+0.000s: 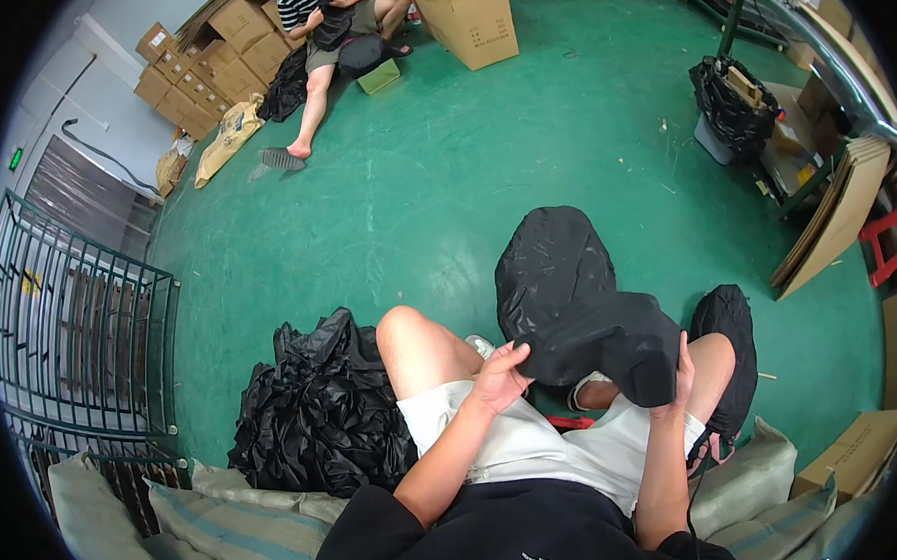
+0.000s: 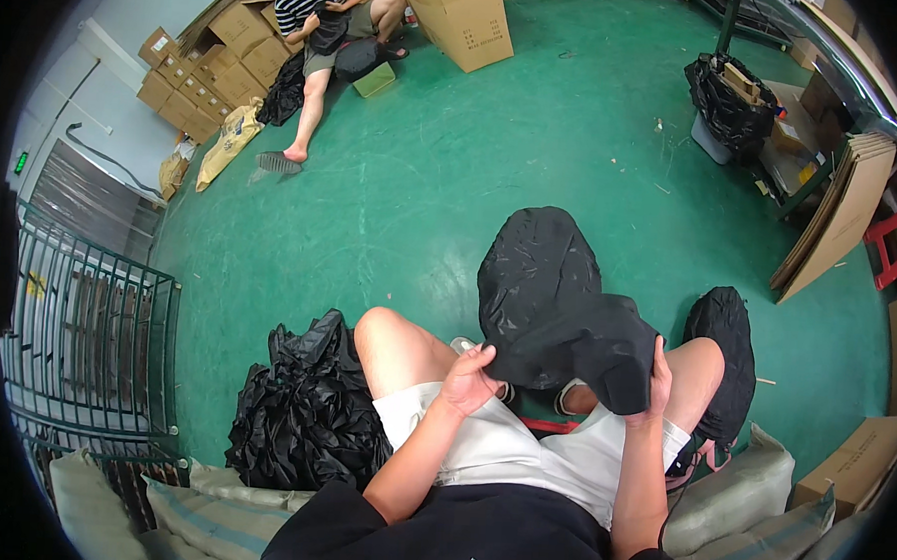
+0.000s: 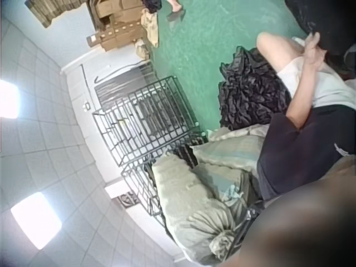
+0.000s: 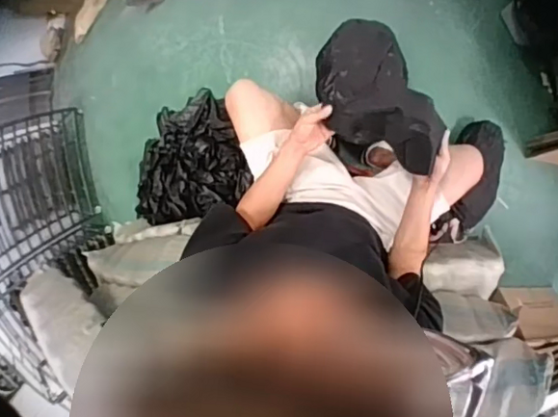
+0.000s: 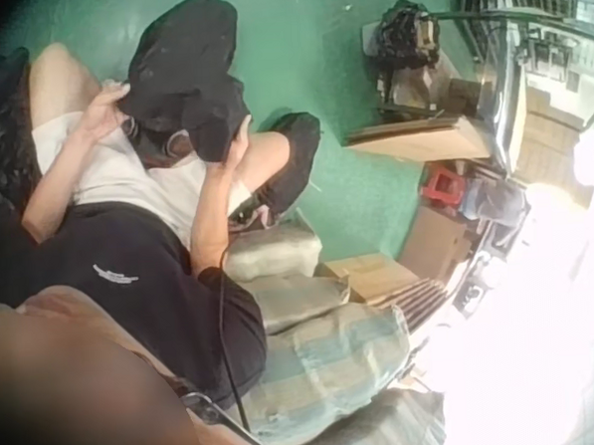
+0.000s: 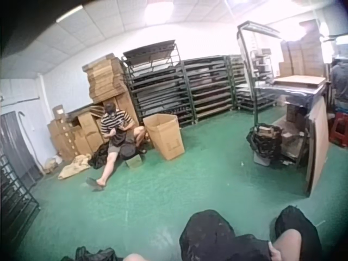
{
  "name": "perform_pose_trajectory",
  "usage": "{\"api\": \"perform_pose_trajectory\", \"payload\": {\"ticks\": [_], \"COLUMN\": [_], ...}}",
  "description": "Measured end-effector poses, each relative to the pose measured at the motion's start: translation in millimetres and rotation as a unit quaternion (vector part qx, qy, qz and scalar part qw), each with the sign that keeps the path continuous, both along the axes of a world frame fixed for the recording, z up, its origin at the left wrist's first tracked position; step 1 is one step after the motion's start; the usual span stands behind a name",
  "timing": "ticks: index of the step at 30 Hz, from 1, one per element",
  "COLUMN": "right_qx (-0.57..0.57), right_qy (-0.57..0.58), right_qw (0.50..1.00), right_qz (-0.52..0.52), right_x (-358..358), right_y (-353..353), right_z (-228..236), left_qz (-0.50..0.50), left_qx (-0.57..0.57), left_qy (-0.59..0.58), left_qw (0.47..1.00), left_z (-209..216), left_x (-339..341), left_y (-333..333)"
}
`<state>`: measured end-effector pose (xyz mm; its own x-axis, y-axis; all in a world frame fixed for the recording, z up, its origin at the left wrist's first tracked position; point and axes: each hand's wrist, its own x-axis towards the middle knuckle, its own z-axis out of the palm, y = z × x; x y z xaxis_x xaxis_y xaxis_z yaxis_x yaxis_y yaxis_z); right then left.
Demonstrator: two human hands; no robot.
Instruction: Inspecting and organizing black fabric covers in a warehouse setting.
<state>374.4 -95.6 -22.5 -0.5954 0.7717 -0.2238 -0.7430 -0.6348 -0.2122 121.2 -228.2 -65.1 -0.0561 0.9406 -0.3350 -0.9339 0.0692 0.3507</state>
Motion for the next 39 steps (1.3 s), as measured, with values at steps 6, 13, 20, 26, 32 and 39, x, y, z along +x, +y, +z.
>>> {"api": "perform_pose_trajectory", "payload": {"ticks": [6,13,20,26,32,39], "right_qx": [0.041,0.067,0.087,0.128,0.182,0.052], "right_qy": [-0.111,-0.204,-0.299,-0.191,-0.087,-0.265], "right_qw": [0.993,0.976,0.949,0.968,0.967,0.941], "right_qz": [-0.026,-0.017,-0.043,-0.102,-0.158,-0.204], "right_x": [3.2,-5.1,-33.3,-110.5,-152.3,-199.4], "right_y": [-14.3,-14.4,8.0,88.2,157.2,191.9], "right_z": [-8.6,-16.2,-19.0,62.3,94.6,-47.6], "left_qz": [0.016,0.081,0.111,0.132,0.169,0.192], "left_qx": [0.014,-0.062,-0.159,-0.006,0.150,-0.090], "left_qy": [0.073,0.082,0.159,0.221,0.210,0.252], "left_qw": [0.997,0.991,0.968,0.966,0.951,0.944], "left_z": [10.4,17.6,13.9,75.7,144.2,-0.4], "left_x": [14.7,10.1,-16.0,-95.6,-116.2,-141.1], "left_y": [3.0,4.2,40.7,130.2,192.3,221.7]}}
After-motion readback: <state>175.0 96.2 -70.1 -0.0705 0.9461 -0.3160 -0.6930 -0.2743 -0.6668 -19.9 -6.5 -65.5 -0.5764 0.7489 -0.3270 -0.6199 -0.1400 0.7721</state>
